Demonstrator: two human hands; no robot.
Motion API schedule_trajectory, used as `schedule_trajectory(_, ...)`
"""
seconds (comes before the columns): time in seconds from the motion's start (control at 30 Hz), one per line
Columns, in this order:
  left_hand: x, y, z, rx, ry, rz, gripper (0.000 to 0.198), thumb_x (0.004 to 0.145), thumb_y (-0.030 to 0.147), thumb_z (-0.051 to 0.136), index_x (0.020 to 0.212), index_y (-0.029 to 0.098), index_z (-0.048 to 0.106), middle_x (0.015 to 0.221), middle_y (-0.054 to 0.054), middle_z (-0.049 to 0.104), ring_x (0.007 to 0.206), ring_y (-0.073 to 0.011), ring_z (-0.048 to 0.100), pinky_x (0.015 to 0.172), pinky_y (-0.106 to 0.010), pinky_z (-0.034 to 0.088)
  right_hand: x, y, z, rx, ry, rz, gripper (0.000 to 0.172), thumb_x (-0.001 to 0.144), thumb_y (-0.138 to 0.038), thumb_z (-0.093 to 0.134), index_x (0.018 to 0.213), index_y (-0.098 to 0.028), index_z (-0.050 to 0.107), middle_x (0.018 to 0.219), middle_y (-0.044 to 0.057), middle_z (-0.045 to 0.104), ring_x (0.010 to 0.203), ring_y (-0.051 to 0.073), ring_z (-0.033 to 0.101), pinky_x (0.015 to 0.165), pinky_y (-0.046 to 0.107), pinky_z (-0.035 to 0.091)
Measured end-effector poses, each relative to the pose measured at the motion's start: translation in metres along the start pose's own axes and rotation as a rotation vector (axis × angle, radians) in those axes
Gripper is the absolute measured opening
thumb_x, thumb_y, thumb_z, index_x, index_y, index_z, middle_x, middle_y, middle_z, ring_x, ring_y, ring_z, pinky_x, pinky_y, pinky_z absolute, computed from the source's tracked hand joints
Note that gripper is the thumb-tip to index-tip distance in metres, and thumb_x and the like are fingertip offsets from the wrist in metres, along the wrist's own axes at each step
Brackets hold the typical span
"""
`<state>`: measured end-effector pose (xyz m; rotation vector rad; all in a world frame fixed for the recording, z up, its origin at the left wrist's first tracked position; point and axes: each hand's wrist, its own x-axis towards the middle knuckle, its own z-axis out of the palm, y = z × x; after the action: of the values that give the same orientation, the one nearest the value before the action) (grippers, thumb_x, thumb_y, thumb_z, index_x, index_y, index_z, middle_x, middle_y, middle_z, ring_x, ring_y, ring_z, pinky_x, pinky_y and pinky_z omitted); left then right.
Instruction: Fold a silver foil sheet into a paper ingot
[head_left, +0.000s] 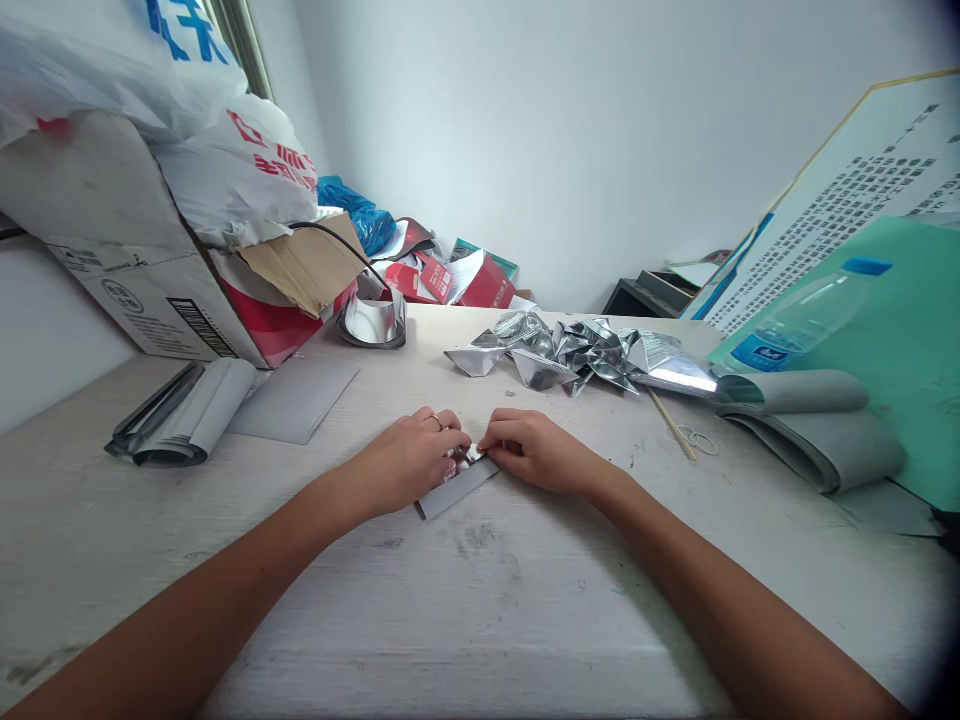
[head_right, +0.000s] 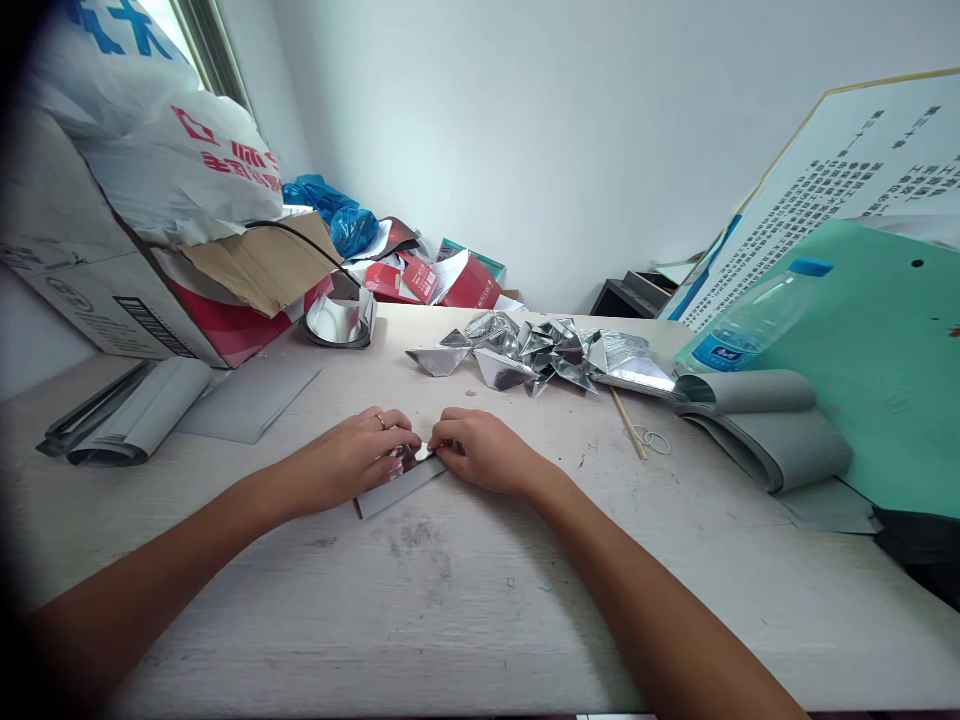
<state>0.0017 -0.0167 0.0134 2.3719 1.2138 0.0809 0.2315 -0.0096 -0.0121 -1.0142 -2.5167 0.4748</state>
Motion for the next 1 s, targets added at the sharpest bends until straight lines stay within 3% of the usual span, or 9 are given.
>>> schedule_trajectory(0.7,0.0,-0.005,0.004,0.017,0.041,0.04,0.044,0.089,0.042,0.03,0.104,0.026,0.069,0.119,0.0,0.054,0.092,0.0047,0.039,0.09,-0.012,0.039,0.0,0.0,-0.005,-0.063,-0.062,-0.045,0.021,0.092,-0.012,0.052,0.098,-0.019,0.071,0.092,0.004,0.061,0.079,0.014,0.056,0.072,0.027,0.042)
schedule_trajectory(1.0,-0.001,-0.002,0.007,0.086,0.012,0.036,0.042,0.09,0.035,0.028,0.104,0.026,0.066,0.123,0.002,0.054,0.086,0.0037,0.031,0.084,-0.013,0.03,-0.004,-0.002,-0.012,-0.14,-0.112,0.017,0.026,0.093,-0.016,0.054,0.105,-0.026,0.074,0.093,0.002,0.065,0.08,0.014,0.058,0.071,0.028,0.039)
